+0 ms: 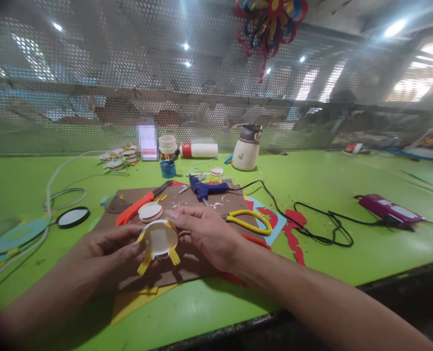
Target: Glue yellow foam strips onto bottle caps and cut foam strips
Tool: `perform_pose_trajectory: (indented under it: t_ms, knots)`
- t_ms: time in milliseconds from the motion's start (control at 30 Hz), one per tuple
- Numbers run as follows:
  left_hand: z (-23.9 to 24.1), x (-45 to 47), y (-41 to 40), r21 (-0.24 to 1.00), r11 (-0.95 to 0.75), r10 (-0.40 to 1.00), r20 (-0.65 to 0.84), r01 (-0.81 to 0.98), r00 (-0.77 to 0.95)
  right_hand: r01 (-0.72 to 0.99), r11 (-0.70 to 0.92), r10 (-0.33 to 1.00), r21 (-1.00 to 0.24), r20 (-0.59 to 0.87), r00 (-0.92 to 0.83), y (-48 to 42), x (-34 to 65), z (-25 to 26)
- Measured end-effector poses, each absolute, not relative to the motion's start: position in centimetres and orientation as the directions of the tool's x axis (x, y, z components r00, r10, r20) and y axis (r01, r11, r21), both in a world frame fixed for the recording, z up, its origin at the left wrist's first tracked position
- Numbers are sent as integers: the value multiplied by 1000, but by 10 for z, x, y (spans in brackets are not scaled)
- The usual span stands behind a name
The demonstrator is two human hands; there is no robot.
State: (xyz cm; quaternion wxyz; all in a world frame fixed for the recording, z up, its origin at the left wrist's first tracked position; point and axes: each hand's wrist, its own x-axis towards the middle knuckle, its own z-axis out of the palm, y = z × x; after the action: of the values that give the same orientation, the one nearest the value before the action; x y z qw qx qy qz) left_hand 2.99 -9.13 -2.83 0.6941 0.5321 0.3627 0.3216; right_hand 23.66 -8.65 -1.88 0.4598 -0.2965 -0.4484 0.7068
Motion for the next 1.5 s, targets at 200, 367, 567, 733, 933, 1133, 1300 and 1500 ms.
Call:
perform_pose_trajectory:
  t_ms: [200,367,567,733,933,1133,1300,1500]
  knots:
    - [-23,33,-95,939,330,866,-260,-97,426,-332,-100,933,-938,27,-358,-87,235,-19]
    - [-25,32,-88,902,392,838,-267,-184,475,-250,-92,924,-964,11,-381,-88,235,-23]
    - [-31,29,-82,909,360,846,-223,-211,484,-108,-82,945,-991,-43,-325,-88,237,-20]
    - [-25,33,-87,924,353,869,-268,-144,415,-80,-105,942,-991,-74,-326,-87,236,-21]
    - [-28,33,-86,942,315,897,-255,-117,360,-64,-127,934,-990,-97,-343,-87,236,-24]
    - [-27,29,-83,912,331,881,-205,-243,427,-64,-124,926,-990,-93,-366,-88,237,-24]
    - [-24,31,-83,878,367,876,-214,-309,431,-86,-138,928,-987,-99,-360,-88,236,-26]
    - [-28,30,-81,880,378,872,-233,-289,431,-96,-161,925,-982,-116,-363,-88,235,-27]
